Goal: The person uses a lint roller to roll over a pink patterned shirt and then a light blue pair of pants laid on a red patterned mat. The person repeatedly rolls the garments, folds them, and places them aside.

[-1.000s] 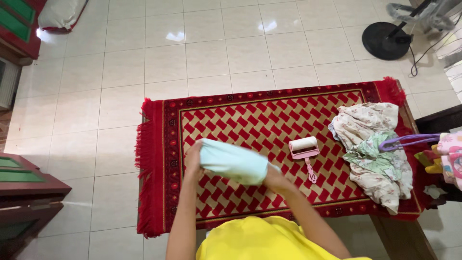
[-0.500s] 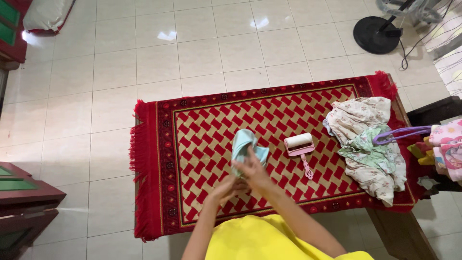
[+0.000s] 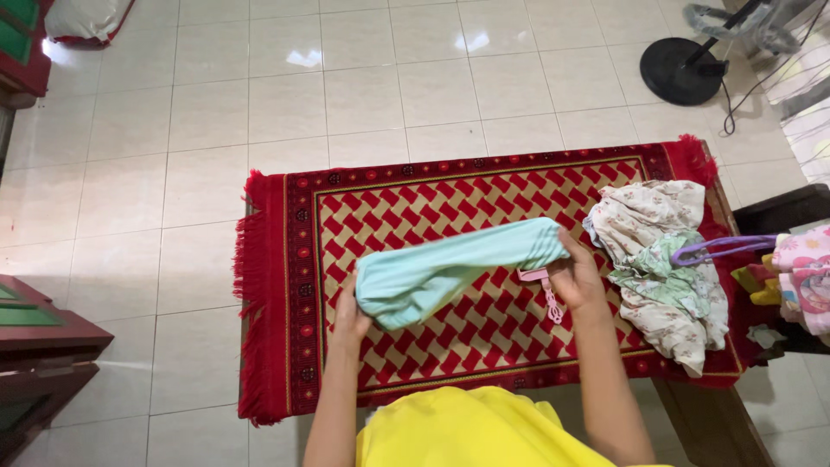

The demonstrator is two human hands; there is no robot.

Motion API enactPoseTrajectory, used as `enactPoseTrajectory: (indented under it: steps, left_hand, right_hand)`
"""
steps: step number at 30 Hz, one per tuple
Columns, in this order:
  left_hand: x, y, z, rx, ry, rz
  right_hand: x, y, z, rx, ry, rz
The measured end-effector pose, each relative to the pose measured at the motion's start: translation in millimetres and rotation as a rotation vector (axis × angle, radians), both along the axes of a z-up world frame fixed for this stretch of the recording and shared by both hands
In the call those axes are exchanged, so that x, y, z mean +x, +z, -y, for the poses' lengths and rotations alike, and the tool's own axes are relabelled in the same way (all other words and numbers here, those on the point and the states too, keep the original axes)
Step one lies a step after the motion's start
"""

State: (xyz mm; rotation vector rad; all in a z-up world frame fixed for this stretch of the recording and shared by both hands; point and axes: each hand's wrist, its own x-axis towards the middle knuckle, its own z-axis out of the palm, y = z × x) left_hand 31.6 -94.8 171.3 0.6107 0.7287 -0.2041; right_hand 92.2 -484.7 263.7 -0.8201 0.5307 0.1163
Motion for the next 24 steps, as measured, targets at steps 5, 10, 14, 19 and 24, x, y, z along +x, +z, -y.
enactPoseTrajectory:
  steps: [5, 10, 14, 19, 24]
  left_hand:
    - [5, 76, 2, 0.021, -0.149, 0.106]
    - [6, 118, 62, 0.438, -0.618, 0.142]
    - [-31, 100, 122, 0.593, -0.928, 0.539]
    - [-57, 82, 119, 0.444, -0.635, 0.561]
    - [-67, 87, 93, 0.828, -0.754, 0.479]
  right_hand:
    - [-12, -30, -22, -1.285, 0.395, -0.138]
    - [-59, -38, -113, -0.787, 0.893, 0.115]
    - [-58, -31, -149, -0.586, 0.879, 0.261]
    - [-22, -37, -136, -0.238, 0.609, 0.193]
    - [-24, -53, -126, 0.111, 0.510, 0.041]
